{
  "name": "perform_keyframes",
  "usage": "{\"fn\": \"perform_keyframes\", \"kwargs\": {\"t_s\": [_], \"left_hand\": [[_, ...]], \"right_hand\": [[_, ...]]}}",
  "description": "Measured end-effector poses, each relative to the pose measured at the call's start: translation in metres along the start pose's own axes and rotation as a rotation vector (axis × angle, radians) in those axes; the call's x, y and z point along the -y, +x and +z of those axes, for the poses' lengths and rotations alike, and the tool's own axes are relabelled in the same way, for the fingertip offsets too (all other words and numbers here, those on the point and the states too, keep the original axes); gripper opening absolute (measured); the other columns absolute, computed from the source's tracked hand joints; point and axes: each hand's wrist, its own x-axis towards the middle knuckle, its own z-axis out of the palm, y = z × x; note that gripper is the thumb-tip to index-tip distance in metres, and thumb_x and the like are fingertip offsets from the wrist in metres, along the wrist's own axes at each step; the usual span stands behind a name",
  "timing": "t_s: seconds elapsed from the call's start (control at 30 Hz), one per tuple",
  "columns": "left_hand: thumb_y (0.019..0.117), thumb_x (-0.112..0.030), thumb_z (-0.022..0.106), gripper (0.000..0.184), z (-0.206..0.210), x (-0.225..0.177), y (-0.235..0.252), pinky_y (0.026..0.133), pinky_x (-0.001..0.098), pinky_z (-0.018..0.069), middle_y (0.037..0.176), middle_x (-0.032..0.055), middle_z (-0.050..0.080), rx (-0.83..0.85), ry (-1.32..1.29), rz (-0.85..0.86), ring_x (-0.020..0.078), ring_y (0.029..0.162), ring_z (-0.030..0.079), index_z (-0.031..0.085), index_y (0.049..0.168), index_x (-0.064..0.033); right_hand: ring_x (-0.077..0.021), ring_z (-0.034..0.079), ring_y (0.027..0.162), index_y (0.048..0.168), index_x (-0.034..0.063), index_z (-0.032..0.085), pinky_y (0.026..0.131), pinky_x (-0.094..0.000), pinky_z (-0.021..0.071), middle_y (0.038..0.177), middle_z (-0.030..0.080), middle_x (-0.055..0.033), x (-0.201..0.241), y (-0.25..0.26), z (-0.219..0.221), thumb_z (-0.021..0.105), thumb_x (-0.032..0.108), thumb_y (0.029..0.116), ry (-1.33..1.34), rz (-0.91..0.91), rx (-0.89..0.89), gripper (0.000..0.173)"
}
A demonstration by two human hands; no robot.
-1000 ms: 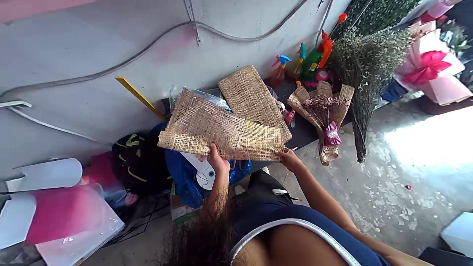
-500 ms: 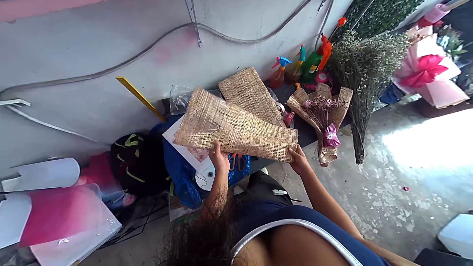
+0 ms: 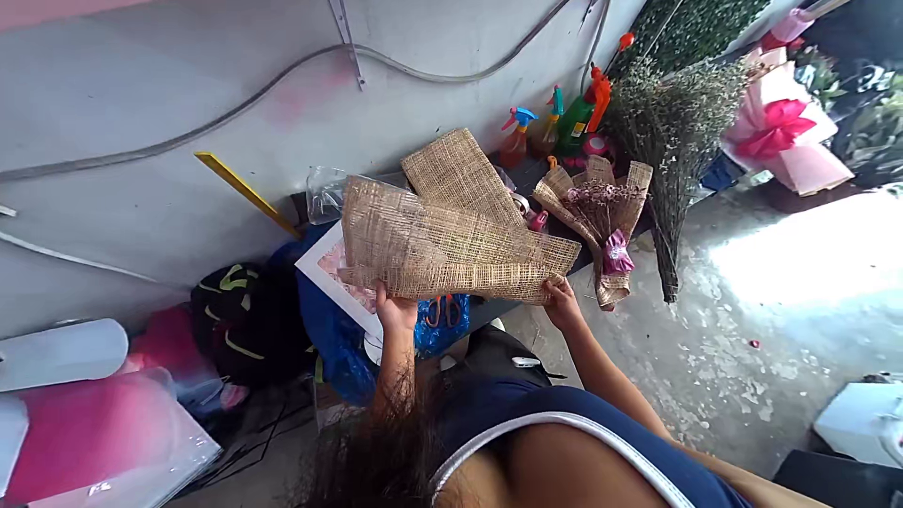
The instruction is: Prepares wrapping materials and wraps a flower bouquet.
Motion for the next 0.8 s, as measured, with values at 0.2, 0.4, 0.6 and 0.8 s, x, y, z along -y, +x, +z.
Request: {"fn": "perform_keyframes", "kwargs": {"t_s": [0.2,0.4,0.6,0.8], "left_hand": [[0.1074,-0.057,0.012,0.060,-0.013,-0.018,0.007,0.086,0.0488,0.0578,0.113,0.0027,0.070,0.122,-0.112,-0.009,0.0205,0.104,0.069,0.056,0.125,-0.0204],[0.1103,-0.044,0.021,0.056,-0.017,0.022,-0.002,0.098,0.0511,0.0522,0.143,0.0166,0.053,0.289,0.385,-0.084,0.0288,0.123,0.059,0.025,0.156,-0.0119],[0.1058,-0.014,0.055,0.035,-0.005,0.057,-0.006,0.078,0.0384,0.0577,0.114,0.0180,0.062,-0.072,0.432,-0.102,0.0227,0.091,0.066,0.047,0.136,0.0003],[0.1066,-0.014,0.053,0.031,-0.027,0.066,0.004,0.075,0.0374,0.0573,0.112,0.0189,0.062,-0.160,0.437,-0.111,0.0225,0.090,0.065,0.049,0.134,0.0006]], "right_hand": [[-0.0160,0.071,0.092,0.120,0.0093,0.051,0.085,-0.0379,0.0599,0.099,0.073,-0.0046,-0.013,0.004,-0.006,0.056,0.011,0.0900,0.058,0.115,0.215,0.031],[-0.0188,0.069,0.096,0.142,0.0066,0.038,0.086,-0.0399,0.0589,0.110,0.066,-0.0098,-0.030,-0.003,0.048,0.039,-0.001,0.1049,-0.097,0.185,0.154,0.038],[-0.0335,0.066,0.101,0.156,0.0036,0.013,0.081,-0.0453,0.0578,0.130,0.056,-0.0298,-0.050,-0.010,0.092,0.075,0.001,0.0899,-0.468,0.167,-0.075,0.090],[-0.0201,0.065,0.087,0.122,-0.0061,0.059,0.078,-0.0367,0.0557,0.104,0.066,-0.0184,-0.050,-0.002,0.092,0.061,0.011,0.1027,-0.503,0.232,0.058,0.026]]}}
